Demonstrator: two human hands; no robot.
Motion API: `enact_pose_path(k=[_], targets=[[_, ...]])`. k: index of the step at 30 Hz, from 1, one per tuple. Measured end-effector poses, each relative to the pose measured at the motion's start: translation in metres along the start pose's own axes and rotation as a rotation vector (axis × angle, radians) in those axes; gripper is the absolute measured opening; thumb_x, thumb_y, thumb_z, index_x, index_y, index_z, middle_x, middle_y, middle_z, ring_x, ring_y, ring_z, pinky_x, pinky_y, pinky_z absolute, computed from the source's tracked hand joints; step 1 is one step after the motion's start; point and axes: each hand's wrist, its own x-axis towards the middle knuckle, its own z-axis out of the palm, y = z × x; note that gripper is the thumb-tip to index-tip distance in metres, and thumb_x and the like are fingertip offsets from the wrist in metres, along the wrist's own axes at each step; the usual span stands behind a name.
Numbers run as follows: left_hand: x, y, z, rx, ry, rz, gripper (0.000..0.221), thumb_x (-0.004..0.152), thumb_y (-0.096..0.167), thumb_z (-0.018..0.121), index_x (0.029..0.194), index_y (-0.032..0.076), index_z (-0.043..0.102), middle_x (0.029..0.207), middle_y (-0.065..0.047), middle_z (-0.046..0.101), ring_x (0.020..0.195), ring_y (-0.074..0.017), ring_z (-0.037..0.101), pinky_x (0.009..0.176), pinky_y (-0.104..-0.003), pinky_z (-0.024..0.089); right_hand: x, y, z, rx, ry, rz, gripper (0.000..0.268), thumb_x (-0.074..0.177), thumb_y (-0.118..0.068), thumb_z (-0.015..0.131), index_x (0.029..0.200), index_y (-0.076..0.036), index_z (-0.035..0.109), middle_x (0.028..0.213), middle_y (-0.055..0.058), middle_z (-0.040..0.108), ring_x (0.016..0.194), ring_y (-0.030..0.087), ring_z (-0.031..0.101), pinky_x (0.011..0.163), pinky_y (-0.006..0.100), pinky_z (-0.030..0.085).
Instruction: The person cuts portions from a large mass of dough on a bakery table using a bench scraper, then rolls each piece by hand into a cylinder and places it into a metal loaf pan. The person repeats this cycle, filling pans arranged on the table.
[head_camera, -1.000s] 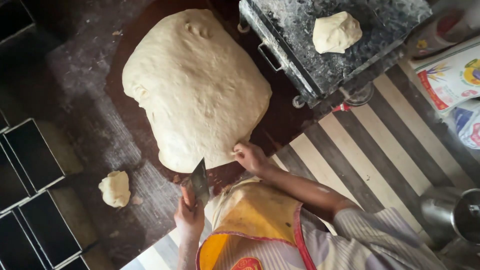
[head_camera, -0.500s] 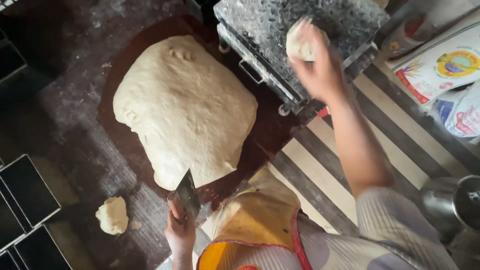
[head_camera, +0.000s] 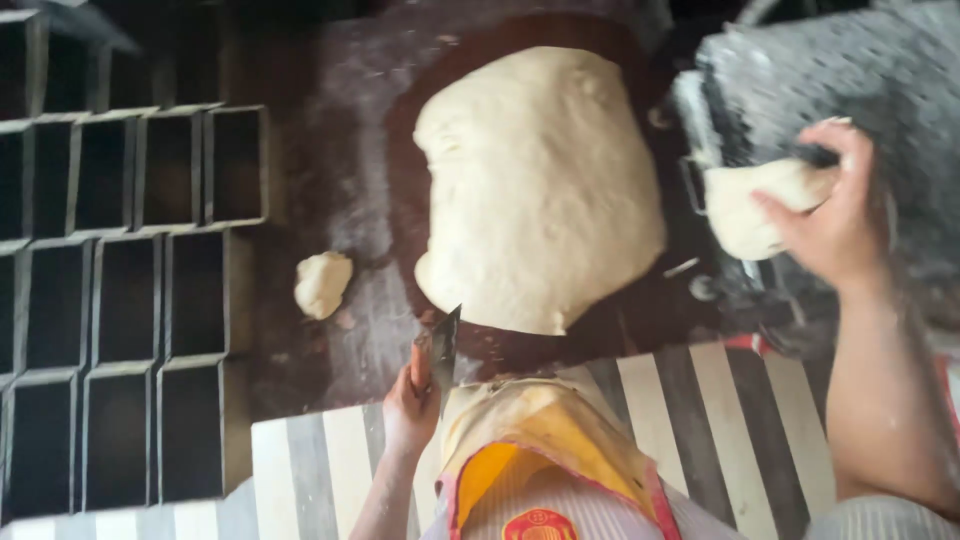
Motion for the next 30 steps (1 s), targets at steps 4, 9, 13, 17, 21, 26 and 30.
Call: enact_pose_path(k=[4,9,13,17,21,26,30], targets=[[-0.01,-0.004,-0.011,-0.029,0.032,-0.096,0.027,0.083,0.012,0.07,0.108,0.005,0.063,0.075,-0.019,0.069,0.065,-0.0366,0.07,0.059,-0.044,0.054,0.031,-0.078,0.078,-0.065,0.004,-0.215,0.042,0.087,-0.011,0.091,0.116,-0.006,0.061,0.124,0.02,0.064,0.12,0.037,0.062,0.099,0.045,0.053],[-0.023,0.0,-0.023,-0.084,0.144,-0.159,0.025,0.086,0.012,0.069,0.109,0.004,0.063,0.076,-0.018,0.069,0.066,-0.0347,0.071,0.061,-0.042,0.054,0.02,-0.1,0.322,0.357,0.159,-0.4,0.015,0.099,-0.005,0.068,0.109,-0.016,0.068,0.128,0.001,0.07,0.129,0.021,0.064,0.119,0.037,0.04],[-0.051,-0.009,-0.031,-0.074,0.176,-0.176,0.027,0.086,0.013,0.07,0.111,0.004,0.063,0.076,-0.018,0.07,0.066,-0.0339,0.071,0.061,-0.042,0.054,0.017,-0.155,0.316,0.472,-0.345,-0.237,0.053,0.083,-0.012,0.078,0.134,-0.004,0.064,0.145,0.023,0.057,0.135,0.039,0.052,0.11,0.048,0.037],[-0.066,-0.02,-0.031,-0.07,0.174,-0.178,0.027,0.086,0.013,0.071,0.11,0.004,0.063,0.079,-0.019,0.071,0.069,-0.036,0.071,0.062,-0.043,0.055,-0.043,-0.113,0.293,0.58,-0.186,0.0,0.035,0.093,-0.003,0.073,0.127,-0.006,0.068,0.137,0.017,0.063,0.13,0.031,0.062,0.109,0.04,0.052],[-0.052,-0.007,-0.026,-0.057,0.051,-0.189,0.03,0.084,0.013,0.072,0.111,0.004,0.064,0.079,-0.019,0.072,0.069,-0.0366,0.072,0.062,-0.044,0.055,-0.144,-0.046,0.243,0.377,0.075,0.209,0.021,0.095,0.005,0.068,0.115,-0.003,0.071,0.117,0.015,0.073,0.117,0.031,0.068,0.104,0.04,0.054],[0.025,0.055,-0.016,0.142,-0.195,0.289,0.03,0.084,0.012,0.071,0.112,0.006,0.067,0.081,-0.017,0.07,0.071,-0.0358,0.07,0.063,-0.045,0.054,-0.202,-0.07,0.192,0.136,0.115,0.428,0.019,0.089,-0.007,0.079,0.107,-0.004,0.071,0.111,0.012,0.072,0.101,0.03,0.069,0.092,0.039,0.056],[0.094,0.161,0.007,0.191,-0.411,0.808,0.025,0.085,0.012,0.065,0.11,0.008,0.066,0.091,-0.011,0.074,0.077,-0.0302,0.073,0.065,-0.042,0.057,-0.2,-0.091,0.235,-0.03,0.112,0.32,0.059,0.06,-0.027,0.088,0.111,-0.003,0.071,0.118,0.026,0.063,0.107,0.044,0.061,0.088,0.047,0.052]])
